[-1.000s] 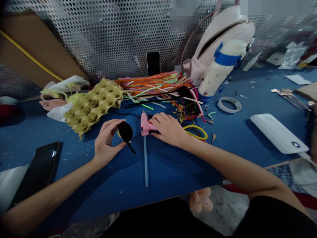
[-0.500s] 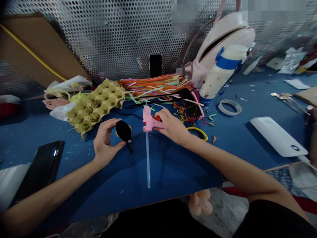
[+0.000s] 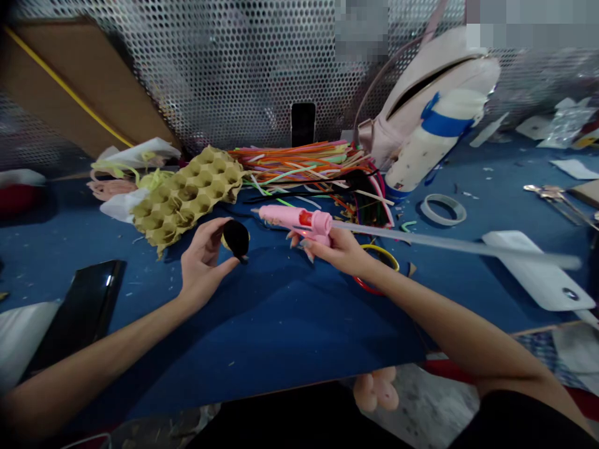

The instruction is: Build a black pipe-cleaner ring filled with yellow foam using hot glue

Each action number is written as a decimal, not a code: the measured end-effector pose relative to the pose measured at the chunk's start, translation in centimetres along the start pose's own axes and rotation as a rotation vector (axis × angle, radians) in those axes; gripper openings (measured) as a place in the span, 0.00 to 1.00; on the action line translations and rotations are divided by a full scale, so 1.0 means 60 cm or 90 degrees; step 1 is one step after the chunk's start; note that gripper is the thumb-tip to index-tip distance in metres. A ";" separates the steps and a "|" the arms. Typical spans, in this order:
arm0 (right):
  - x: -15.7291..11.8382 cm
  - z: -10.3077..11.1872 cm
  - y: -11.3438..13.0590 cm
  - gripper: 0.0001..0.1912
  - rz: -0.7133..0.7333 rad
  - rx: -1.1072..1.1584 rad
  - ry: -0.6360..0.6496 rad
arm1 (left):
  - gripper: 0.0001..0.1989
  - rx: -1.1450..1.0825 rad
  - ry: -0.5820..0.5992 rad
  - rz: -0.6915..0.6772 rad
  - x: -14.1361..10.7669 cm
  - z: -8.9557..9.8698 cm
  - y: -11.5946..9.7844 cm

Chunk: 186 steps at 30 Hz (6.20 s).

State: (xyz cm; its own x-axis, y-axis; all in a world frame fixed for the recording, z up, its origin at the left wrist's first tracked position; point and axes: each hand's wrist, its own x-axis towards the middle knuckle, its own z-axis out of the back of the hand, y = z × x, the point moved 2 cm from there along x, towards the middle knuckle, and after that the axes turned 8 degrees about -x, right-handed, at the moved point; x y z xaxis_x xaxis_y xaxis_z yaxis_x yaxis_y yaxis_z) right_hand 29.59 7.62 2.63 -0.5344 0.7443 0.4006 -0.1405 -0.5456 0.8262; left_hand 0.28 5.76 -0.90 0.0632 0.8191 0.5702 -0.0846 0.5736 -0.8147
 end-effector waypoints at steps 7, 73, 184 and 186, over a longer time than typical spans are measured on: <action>0.004 0.004 0.001 0.17 -0.030 0.147 0.143 | 0.34 0.017 -0.026 -0.008 0.003 0.004 0.010; -0.005 0.000 -0.016 0.22 -0.113 0.069 0.099 | 0.42 -0.036 0.004 0.000 -0.003 -0.002 0.012; 0.097 -0.035 0.089 0.12 0.287 -0.359 -0.016 | 0.35 0.001 0.057 0.002 -0.008 -0.010 -0.002; 0.098 -0.033 0.085 0.12 0.281 -0.355 -0.011 | 0.36 -0.009 0.064 0.008 -0.008 -0.010 0.000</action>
State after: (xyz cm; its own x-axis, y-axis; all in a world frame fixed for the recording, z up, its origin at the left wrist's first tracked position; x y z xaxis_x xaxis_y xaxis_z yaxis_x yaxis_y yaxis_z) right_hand 24.09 8.48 8.44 -0.6266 0.4125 0.6612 -0.3227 -0.9096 0.2617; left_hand 0.83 5.35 -1.23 0.1610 0.8218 0.5466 -0.0722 0.5621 -0.8239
